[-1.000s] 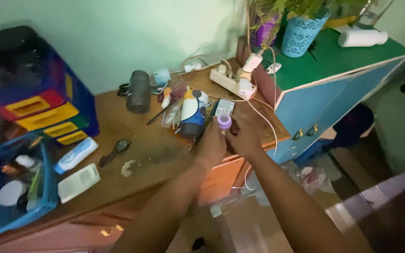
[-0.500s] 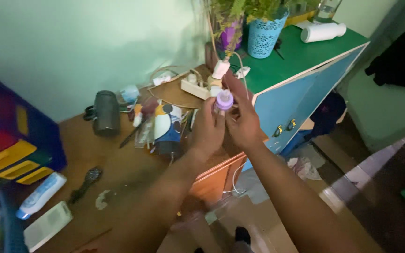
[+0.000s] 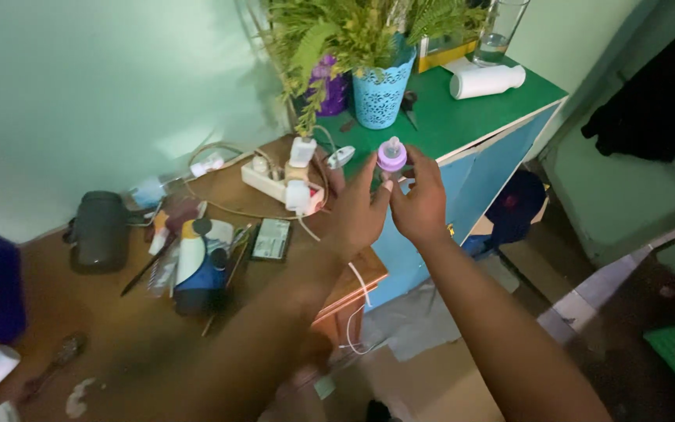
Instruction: The person picks up several pieces of clothing from the floor and places them into a cardboard box. They then pick up a green stuffed toy and place it on the bed. Finally, they organize stationery items on a desk by placing pens, scissors, and a ruler into a cup.
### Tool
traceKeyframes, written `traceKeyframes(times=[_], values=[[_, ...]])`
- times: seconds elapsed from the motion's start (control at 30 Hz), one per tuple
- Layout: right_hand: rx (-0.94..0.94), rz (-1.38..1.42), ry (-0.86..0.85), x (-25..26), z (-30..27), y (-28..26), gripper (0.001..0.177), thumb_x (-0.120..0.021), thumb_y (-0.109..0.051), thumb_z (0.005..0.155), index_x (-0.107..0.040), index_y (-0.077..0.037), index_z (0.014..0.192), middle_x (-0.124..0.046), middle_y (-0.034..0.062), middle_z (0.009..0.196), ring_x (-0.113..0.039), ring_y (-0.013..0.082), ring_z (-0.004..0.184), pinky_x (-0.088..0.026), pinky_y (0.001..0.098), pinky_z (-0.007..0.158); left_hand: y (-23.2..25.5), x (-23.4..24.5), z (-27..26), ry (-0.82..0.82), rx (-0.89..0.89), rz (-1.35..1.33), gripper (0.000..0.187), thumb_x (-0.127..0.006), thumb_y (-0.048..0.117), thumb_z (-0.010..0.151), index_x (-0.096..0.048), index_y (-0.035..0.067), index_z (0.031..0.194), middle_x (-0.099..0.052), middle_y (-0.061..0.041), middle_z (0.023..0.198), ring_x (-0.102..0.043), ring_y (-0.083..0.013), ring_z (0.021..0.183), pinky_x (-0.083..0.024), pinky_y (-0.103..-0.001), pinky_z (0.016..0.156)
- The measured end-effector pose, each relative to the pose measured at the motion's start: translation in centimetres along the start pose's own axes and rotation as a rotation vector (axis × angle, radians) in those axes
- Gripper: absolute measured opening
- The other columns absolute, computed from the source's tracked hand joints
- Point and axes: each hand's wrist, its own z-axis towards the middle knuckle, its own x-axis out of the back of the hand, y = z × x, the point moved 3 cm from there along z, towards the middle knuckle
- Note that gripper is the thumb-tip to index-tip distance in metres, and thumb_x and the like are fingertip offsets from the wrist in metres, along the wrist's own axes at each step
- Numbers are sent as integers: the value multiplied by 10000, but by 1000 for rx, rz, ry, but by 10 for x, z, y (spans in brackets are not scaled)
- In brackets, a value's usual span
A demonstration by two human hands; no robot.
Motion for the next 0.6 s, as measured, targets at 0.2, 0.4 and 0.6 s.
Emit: traceKeyframes(times=[0.2, 0.4, 0.6], values=[[191, -66, 66, -1, 40, 28, 471, -838, -126, 901, -636, -24, 1314, -683, 228, 1083, -684, 464, 981, -551, 528, 848, 6, -18, 30, -14, 26, -84, 607, -428, 255, 1080, -245, -1, 1599, -322, -337, 1601, -321, -492, 1477, -384, -583, 1172], [114, -235, 34, -7, 46, 47, 447, -845, -350, 879, -686, -127, 1232, -767, 111, 1070, -731, 362, 1001, -554, 511, 858, -6, -31, 46, 51, 55, -30, 667, -489, 333, 1044, -284, 26, 1599, -342, -301, 1612, -335, -436, 1497, -305, -545, 1235], [70, -345, -16, -15, 47, 51, 370, -756, -407, 859, -674, -247, 1183, -762, -2, 1037, -728, 285, 1036, -458, 494, 1016, -1, -33, 55, 59, -20, 18, 717, -478, 388, 1070, -245, -36, 1598, -337, -305, 1608, -410, -401, 1467, -337, -515, 1220]])
